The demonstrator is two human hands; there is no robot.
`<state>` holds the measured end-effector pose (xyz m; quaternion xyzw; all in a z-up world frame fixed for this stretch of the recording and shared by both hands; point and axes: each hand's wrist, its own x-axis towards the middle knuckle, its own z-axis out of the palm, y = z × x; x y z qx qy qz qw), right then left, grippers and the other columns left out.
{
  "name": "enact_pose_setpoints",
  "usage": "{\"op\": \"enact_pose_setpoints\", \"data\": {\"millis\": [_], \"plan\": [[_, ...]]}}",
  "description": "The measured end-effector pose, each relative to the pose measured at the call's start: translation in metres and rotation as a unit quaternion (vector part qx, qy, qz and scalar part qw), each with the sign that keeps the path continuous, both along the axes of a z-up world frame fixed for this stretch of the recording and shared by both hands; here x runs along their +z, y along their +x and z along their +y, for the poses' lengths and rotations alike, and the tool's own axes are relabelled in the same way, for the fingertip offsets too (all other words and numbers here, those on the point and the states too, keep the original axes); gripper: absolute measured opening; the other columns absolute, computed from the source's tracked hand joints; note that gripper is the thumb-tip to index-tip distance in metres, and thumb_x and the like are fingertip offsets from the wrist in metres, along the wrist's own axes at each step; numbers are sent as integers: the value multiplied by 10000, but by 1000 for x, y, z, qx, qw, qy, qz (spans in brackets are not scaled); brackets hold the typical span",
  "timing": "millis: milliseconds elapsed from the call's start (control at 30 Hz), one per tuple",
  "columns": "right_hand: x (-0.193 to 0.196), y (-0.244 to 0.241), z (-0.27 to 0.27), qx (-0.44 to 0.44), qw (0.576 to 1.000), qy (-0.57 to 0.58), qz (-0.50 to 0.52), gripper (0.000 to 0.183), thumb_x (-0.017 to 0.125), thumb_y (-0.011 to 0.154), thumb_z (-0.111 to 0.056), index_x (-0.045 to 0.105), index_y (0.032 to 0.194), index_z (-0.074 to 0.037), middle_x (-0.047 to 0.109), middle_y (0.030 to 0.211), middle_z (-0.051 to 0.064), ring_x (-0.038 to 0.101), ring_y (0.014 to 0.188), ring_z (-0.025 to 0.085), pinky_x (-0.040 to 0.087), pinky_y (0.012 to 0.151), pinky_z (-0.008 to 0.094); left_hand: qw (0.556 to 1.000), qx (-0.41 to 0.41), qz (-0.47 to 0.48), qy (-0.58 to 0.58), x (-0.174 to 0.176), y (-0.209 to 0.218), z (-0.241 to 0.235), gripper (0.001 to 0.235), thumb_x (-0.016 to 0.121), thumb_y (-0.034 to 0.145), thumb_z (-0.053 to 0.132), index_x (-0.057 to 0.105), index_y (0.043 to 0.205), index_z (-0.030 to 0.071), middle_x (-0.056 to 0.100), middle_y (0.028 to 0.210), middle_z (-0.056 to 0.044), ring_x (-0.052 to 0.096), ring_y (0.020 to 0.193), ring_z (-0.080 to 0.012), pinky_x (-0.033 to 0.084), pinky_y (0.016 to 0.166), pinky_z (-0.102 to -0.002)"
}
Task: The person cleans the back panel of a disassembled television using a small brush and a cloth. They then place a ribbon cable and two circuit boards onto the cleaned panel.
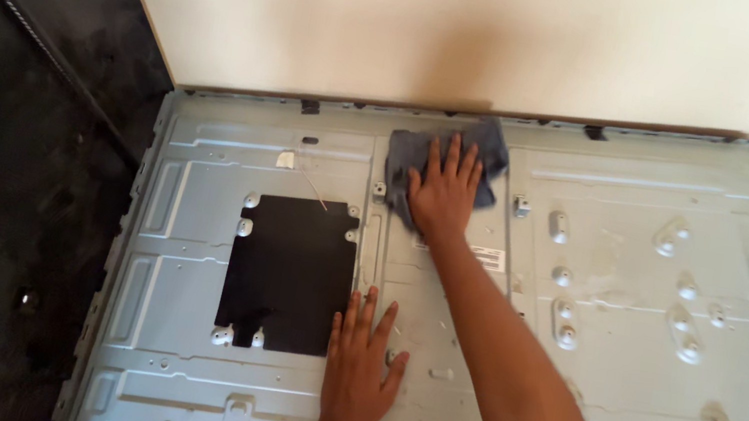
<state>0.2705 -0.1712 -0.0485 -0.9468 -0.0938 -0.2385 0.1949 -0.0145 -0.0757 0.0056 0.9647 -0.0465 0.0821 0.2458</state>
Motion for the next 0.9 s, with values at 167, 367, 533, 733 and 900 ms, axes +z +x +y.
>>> {"op": "enact_pose_setpoints", "data": {"millis": [167, 367, 533, 733, 900], "plan": [[6, 65, 22, 123, 985, -60, 109, 493, 484, 1059, -436, 579, 1438, -135, 539, 1527, 119, 414, 1483, 324, 259, 1273, 517, 1000, 0, -5, 11, -1, 1, -1, 660, 612, 941, 316, 430, 1526, 69, 260, 1654, -194, 176, 1530, -409, 146, 1193, -587], [-8, 109, 9, 340, 935, -38, 93, 539, 463, 1047, -486, 540, 1491, -190, 517, 1539, 125, 439, 1418, 342, 332, 1173, 517, 1000, 4, 8, 25, -1, 2, -3, 632, 613, 930, 294, 457, 1504, 80, 289, 1644, -182, 181, 1536, -407, 147, 1200, -581], [-20, 133, -6, 292, 931, -114, 186, 623, 446, 998, -582, 429, 1546, -285, 378, 1623, 76, 337, 1479, 336, 254, 1190, 556, 999, 16, 16, 48, -5, 1, -6, 634, 608, 924, 292, 461, 1502, 78, 299, 1637, -182, 187, 1535, -403, 143, 1206, -582], [-17, 163, -68, 262, 902, -160, 305, 725, 404, 971, -677, 302, 1604, -339, 265, 1685, 37, 242, 1529, 346, 190, 1228, 575, 998, 12, 3, 60, -2, 2, -7, 608, 592, 946, 285, 454, 1498, 69, 304, 1642, -183, 191, 1539, -403, 143, 1208, -587], [-22, 177, -133, 243, 894, -190, 325, 760, 403, 969, -702, 266, 1620, -336, 249, 1689, 53, 224, 1537, 365, 170, 1238, 567, 998, 21, 0, 58, -5, 1, -8, 613, 589, 946, 279, 452, 1506, 70, 306, 1649, -171, 194, 1551, -387, 138, 1221, -585]]}}
